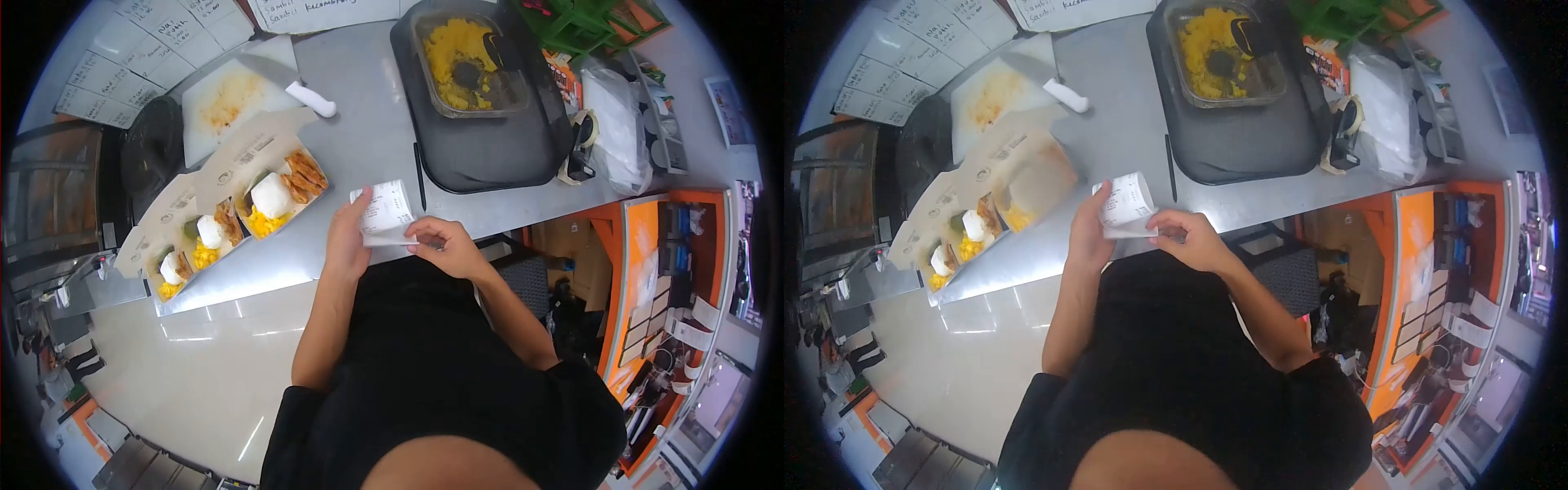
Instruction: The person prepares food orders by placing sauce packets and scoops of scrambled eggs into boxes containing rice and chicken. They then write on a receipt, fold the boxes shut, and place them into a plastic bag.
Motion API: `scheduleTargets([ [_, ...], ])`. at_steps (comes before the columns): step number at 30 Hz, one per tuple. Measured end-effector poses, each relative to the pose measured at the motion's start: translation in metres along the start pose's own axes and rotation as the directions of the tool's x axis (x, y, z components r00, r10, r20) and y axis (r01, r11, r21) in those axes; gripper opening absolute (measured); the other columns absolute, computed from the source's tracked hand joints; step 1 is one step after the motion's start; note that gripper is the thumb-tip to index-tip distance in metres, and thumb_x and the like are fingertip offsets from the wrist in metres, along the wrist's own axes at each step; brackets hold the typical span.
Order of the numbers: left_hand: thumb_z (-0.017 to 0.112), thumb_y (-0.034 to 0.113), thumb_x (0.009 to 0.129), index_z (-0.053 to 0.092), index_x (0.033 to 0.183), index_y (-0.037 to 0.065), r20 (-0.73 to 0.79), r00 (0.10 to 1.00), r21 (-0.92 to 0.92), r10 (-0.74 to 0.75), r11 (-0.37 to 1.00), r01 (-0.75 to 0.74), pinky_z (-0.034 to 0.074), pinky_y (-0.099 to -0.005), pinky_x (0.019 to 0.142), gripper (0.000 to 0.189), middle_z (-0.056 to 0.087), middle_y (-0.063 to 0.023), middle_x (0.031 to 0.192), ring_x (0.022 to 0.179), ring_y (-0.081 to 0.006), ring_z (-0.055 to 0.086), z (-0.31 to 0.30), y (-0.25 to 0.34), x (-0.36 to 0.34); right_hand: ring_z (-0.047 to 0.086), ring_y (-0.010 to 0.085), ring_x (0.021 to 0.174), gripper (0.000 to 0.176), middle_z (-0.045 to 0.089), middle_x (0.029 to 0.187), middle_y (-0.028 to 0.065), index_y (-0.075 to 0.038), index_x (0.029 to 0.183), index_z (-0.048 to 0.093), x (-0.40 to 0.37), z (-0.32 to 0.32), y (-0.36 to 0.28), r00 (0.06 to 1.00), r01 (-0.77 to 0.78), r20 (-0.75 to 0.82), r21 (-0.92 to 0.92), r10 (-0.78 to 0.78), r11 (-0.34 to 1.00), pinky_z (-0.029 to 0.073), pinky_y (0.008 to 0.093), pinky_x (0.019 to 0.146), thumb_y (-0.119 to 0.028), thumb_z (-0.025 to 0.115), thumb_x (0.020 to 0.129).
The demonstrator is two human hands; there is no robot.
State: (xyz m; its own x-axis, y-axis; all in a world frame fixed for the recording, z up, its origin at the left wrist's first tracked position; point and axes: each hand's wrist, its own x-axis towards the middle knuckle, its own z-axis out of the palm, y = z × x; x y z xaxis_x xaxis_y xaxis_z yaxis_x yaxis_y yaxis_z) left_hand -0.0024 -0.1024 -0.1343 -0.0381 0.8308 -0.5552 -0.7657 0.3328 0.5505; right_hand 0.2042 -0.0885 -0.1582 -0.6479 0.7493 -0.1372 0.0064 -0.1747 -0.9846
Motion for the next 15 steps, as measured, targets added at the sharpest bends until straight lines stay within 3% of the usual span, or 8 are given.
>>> scheduleTargets([
  [3,0.060,0.028,0.101,0.064,0.111,0.001,0.010,1.000,0.048,0.001,0.999,-0.001,0.048,-0.0333,0.094,0.029,0.069,-0.0074,0.106,0.100,-0.0177,0.066,0.009,0.013,-0.008,0.063,0.0107,0.090,0.019,0.070,0.095,0.0022,-0.001,0.107,0.066,-0.001,0.010,-0.017,0.995,0.013,-0.099,-0.100,-0.023,0.995,0.053,0.0289,0.081,-0.007,0.071,0.091],
  [6,0.058,0.030,0.101,0.064,0.112,0.001,0.033,0.999,-0.057,-0.004,0.998,0.006,0.044,-0.0352,0.100,0.032,0.068,-0.0089,0.110,0.107,-0.0188,0.063,0.010,0.025,-0.012,0.063,0.0105,0.086,0.020,0.070,0.090,0.0013,0.000,0.107,0.066,-0.004,0.012,-0.009,0.996,0.005,-0.094,0.077,0.002,0.997,0.052,0.0279,0.078,-0.006,0.072,0.089],
  [8,0.056,0.033,0.101,0.064,0.114,-0.002,0.191,0.981,0.065,0.019,0.997,-0.032,0.040,-0.0372,0.104,0.038,0.066,-0.0104,0.116,0.114,-0.0192,0.059,-0.002,0.029,-0.009,0.063,0.0106,0.082,0.023,0.070,0.093,0.0031,-0.001,0.106,0.066,-0.007,0.009,0.007,0.991,0.051,-0.114,-0.124,-0.066,0.991,0.052,0.0300,0.071,-0.007,0.076,0.086],
  [9,0.056,0.033,0.101,0.064,0.114,-0.002,0.195,0.981,0.063,0.018,0.998,-0.030,0.040,-0.0372,0.104,0.038,0.066,-0.0104,0.116,0.114,-0.0192,0.059,-0.006,0.034,-0.009,0.063,0.0106,0.082,0.023,0.070,0.093,0.0031,-0.001,0.106,0.066,-0.009,0.014,0.004,0.991,0.050,-0.117,-0.128,-0.065,0.991,0.052,0.0300,0.071,-0.007,0.076,0.086],
  [11,0.061,0.027,0.098,0.067,0.111,-0.002,0.339,0.938,0.169,-0.067,0.986,0.009,0.040,-0.0350,0.103,0.032,0.065,-0.0094,0.120,0.114,-0.0186,0.058,-0.014,0.046,-0.013,0.059,0.0119,0.084,0.020,0.064,0.082,0.0027,-0.001,0.101,0.062,-0.013,0.030,-0.008,0.941,-0.043,-0.328,-0.359,-0.083,0.932,0.049,0.0289,0.073,-0.004,0.074,0.086],
  [12,0.061,0.027,0.098,0.067,0.111,-0.002,0.340,0.938,0.168,-0.063,0.986,0.005,0.040,-0.0350,0.103,0.032,0.065,-0.0094,0.120,0.114,-0.0186,0.058,-0.019,0.051,-0.014,0.059,0.0119,0.084,0.020,0.064,0.082,0.0027,-0.001,0.101,0.062,-0.014,0.032,-0.005,0.942,-0.039,-0.325,-0.360,-0.086,0.932,0.049,0.0289,0.073,-0.004,0.074,0.086],
  [14,0.066,0.023,0.096,0.071,0.107,-0.001,0.399,0.917,0.437,-0.022,0.883,-0.169,0.043,-0.0316,0.097,0.027,0.065,-0.0063,0.119,0.108,-0.0168,0.059,-0.030,0.062,-0.018,0.059,0.0233,0.069,0.024,0.060,0.078,0.0072,-0.002,0.098,0.060,-0.020,0.029,0.005,0.774,0.033,-0.418,-0.723,-0.475,0.690,0.047,0.0361,0.065,-0.003,0.075,0.080],
  [15,0.066,0.023,0.096,0.071,0.107,-0.001,0.395,0.918,0.441,-0.021,0.881,-0.170,0.043,-0.0316,0.097,0.027,0.065,-0.0063,0.119,0.108,-0.0168,0.059,-0.032,0.069,-0.022,0.059,0.0233,0.069,0.024,0.060,0.078,0.0072,-0.002,0.098,0.060,-0.024,0.027,0.004,0.774,0.037,-0.418,-0.719,-0.475,0.694,0.047,0.0361,0.065,-0.003,0.075,0.080],
])
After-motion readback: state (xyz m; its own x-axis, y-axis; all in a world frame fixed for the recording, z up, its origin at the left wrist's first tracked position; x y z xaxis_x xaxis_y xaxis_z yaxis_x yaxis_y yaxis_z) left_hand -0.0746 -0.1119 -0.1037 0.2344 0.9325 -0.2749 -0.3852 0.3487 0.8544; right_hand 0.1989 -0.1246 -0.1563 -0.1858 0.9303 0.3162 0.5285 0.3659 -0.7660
